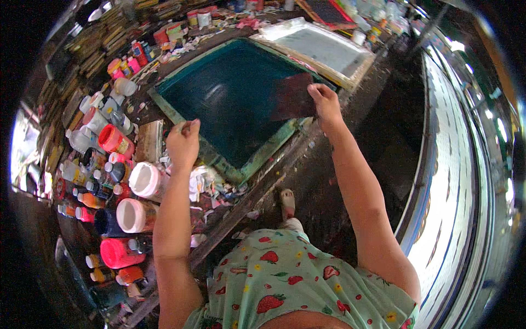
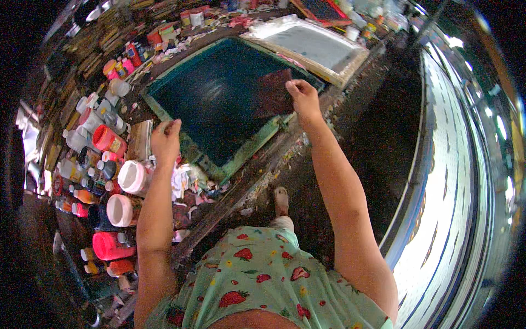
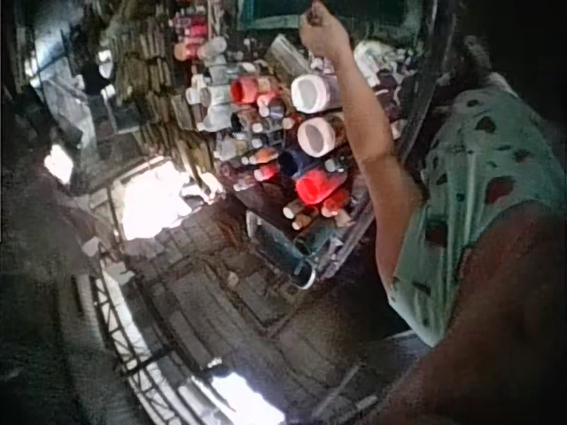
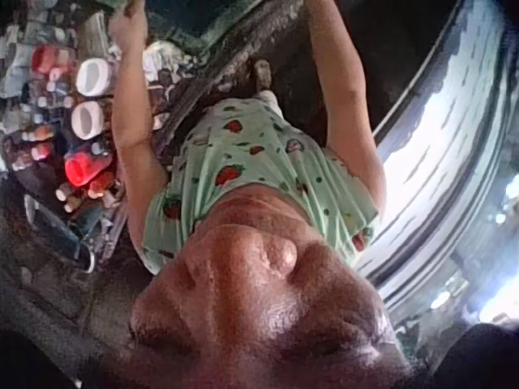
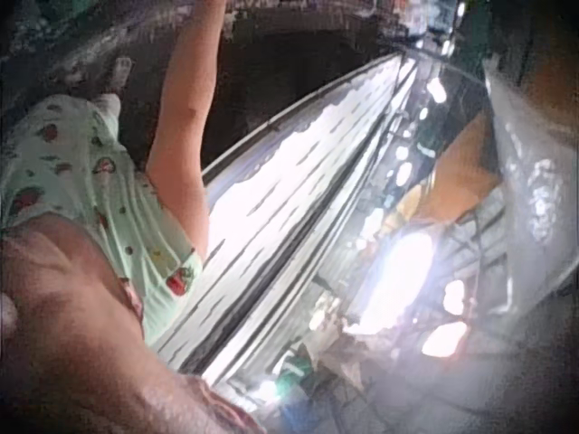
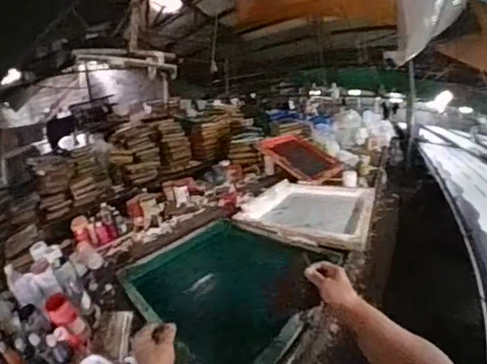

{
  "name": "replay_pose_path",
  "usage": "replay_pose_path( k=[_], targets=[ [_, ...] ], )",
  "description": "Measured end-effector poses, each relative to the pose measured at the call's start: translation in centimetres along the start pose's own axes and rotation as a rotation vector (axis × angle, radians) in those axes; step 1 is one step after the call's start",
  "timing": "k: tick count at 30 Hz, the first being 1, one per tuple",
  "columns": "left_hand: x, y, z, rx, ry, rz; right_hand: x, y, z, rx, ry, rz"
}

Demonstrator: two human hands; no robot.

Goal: The person uses a squeegee to spread green ink across a screen-printing frame, then lifts the frame and moves it to a workbench. They pour more green ink into the frame and wipe the surface with a cloth. The person then washes their hands in a basin and dries them.

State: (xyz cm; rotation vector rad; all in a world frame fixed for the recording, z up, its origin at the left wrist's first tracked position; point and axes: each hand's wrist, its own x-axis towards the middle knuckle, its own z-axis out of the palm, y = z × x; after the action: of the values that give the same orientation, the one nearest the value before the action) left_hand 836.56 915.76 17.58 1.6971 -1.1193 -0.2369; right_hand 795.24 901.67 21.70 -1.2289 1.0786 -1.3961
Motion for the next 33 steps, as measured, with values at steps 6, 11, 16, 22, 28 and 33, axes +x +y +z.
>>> replay_pose_path(
  k=[6, 11, 16, 22, 28, 33],
  targets=[
    [-0.8, -4.4, 0.7, 0.555, 0.184, 0.133, 12.2, 5.5, 4.6, -0.997, -0.379, -0.257],
    [-2.1, -2.1, 2.0, 0.771, 0.042, -0.259, 17.2, 9.4, 6.0, -1.17, -1.101, -1.144],
    [-1.3, -2.3, 4.0, 0.821, 0.079, -0.382, 22.8, 12.7, 9.0, -0.938, -1.57, -1.576],
    [-1.4, -1.0, 5.5, 0.814, 0.163, -0.583, 28.8, 15.3, 12.3, -0.886, -1.604, -1.34],
    [-1.9, -2.1, 5.4, 0.864, 0.158, -0.513, 39.5, 22.3, 16.7, -1.27, -0.931, -0.835],
    [-1.5, -2.4, 5.8, 0.841, 0.205, -0.517, 43.2, 23.5, 23.4, -1.399, -0.831, -0.625]
  ],
)
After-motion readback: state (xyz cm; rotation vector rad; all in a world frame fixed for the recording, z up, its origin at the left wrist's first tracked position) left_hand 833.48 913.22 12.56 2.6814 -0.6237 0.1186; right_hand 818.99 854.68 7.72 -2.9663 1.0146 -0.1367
